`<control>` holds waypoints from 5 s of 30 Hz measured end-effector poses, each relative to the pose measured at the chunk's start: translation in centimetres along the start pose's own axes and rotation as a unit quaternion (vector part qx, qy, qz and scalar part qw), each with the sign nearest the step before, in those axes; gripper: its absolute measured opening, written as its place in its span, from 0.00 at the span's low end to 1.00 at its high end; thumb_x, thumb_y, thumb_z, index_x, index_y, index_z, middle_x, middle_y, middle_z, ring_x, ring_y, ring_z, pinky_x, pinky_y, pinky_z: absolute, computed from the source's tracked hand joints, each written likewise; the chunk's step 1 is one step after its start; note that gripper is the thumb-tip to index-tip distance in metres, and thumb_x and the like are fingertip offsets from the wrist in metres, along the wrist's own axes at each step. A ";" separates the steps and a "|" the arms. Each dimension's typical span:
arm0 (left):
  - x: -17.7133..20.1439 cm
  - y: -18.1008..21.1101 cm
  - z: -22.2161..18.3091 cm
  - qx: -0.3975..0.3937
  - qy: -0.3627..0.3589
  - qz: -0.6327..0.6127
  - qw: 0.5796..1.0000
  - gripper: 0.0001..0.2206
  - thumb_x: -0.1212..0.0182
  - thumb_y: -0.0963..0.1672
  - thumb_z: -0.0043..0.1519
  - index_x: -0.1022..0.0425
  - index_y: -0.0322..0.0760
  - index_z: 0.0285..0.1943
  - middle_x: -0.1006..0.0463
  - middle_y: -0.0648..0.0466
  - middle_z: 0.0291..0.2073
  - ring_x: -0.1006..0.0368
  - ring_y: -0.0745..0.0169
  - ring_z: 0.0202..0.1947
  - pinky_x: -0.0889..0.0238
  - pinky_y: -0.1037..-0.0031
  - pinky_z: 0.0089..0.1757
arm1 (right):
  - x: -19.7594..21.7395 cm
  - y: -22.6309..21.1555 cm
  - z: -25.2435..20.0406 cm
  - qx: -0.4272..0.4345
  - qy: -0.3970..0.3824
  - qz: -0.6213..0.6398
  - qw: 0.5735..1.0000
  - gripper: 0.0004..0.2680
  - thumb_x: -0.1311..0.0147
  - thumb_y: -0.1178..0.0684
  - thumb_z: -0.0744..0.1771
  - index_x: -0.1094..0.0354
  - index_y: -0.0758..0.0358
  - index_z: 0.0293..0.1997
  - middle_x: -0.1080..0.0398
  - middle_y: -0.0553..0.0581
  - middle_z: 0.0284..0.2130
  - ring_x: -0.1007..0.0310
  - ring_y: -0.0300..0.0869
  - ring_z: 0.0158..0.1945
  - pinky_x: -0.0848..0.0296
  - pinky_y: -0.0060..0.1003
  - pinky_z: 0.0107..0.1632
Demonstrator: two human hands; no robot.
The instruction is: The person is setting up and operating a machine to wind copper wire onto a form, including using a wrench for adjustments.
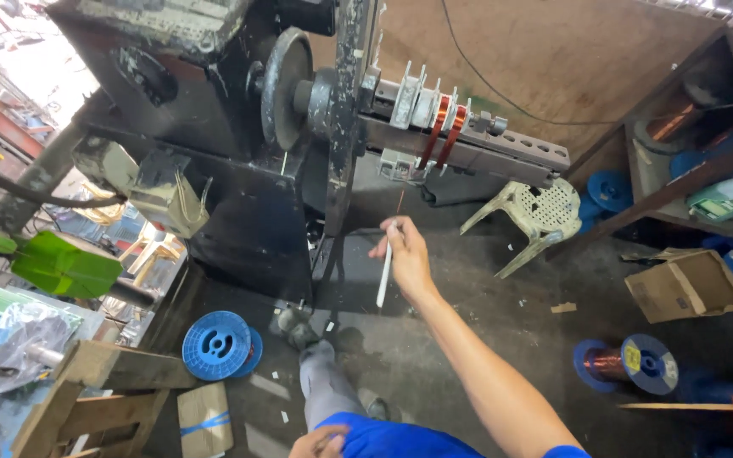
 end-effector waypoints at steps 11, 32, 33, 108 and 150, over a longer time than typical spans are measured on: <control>-0.1 28.3 3.8 -0.181 0.032 -0.205 0.961 0.18 0.46 0.48 0.72 0.24 0.37 0.68 0.28 0.54 0.30 0.35 0.70 0.22 0.40 0.78 0.25 | -0.3 -0.7 -1.5 -0.034 0.017 0.018 0.999 0.06 0.58 0.54 0.75 0.33 0.61 0.50 0.32 0.53 0.20 0.20 0.45 0.30 0.28 0.38 0.42; -0.2 30.9 3.5 -0.212 0.079 -0.212 0.951 0.15 0.45 0.47 0.73 0.15 0.35 0.55 0.47 0.63 0.19 0.51 0.73 0.19 0.57 0.75 0.24 | -0.5 -2.8 -1.4 -0.035 0.032 0.007 0.999 0.07 0.59 0.53 0.74 0.33 0.59 0.50 0.34 0.52 0.20 0.21 0.44 0.30 0.26 0.39 0.42; -0.2 30.9 3.5 -0.212 0.077 -0.213 0.951 0.14 0.46 0.47 0.74 0.16 0.35 0.55 0.48 0.63 0.19 0.51 0.74 0.18 0.58 0.75 0.23 | -0.6 -2.8 -1.3 -0.035 0.033 0.012 0.999 0.07 0.60 0.54 0.75 0.33 0.60 0.50 0.34 0.52 0.20 0.22 0.44 0.29 0.27 0.38 0.40; -1.2 28.3 8.5 -0.146 0.038 -0.285 0.947 0.11 0.48 0.42 0.76 0.19 0.31 0.50 0.46 0.63 0.10 0.51 0.76 0.09 0.56 0.84 0.16 | -1.1 2.6 0.0 0.013 0.074 -0.036 0.996 0.09 0.63 0.58 0.76 0.32 0.64 0.53 0.39 0.50 0.19 0.23 0.43 0.24 0.25 0.36 0.35; -1.8 25.5 9.9 -0.151 0.052 -0.234 0.959 0.14 0.46 0.47 0.74 0.17 0.34 0.49 0.47 0.63 0.16 0.52 0.72 0.16 0.59 0.74 0.21 | -1.1 4.5 -0.6 -0.035 0.052 -0.057 0.996 0.08 0.63 0.54 0.75 0.34 0.57 0.50 0.39 0.49 0.20 0.29 0.39 0.23 0.28 0.36 0.36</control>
Point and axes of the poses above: each hand's wrist, its own z-axis towards the middle knuckle, its own x-axis out of the back of the hand, y = z × x, the point moved 3 cm from there along z, towards the middle knuckle
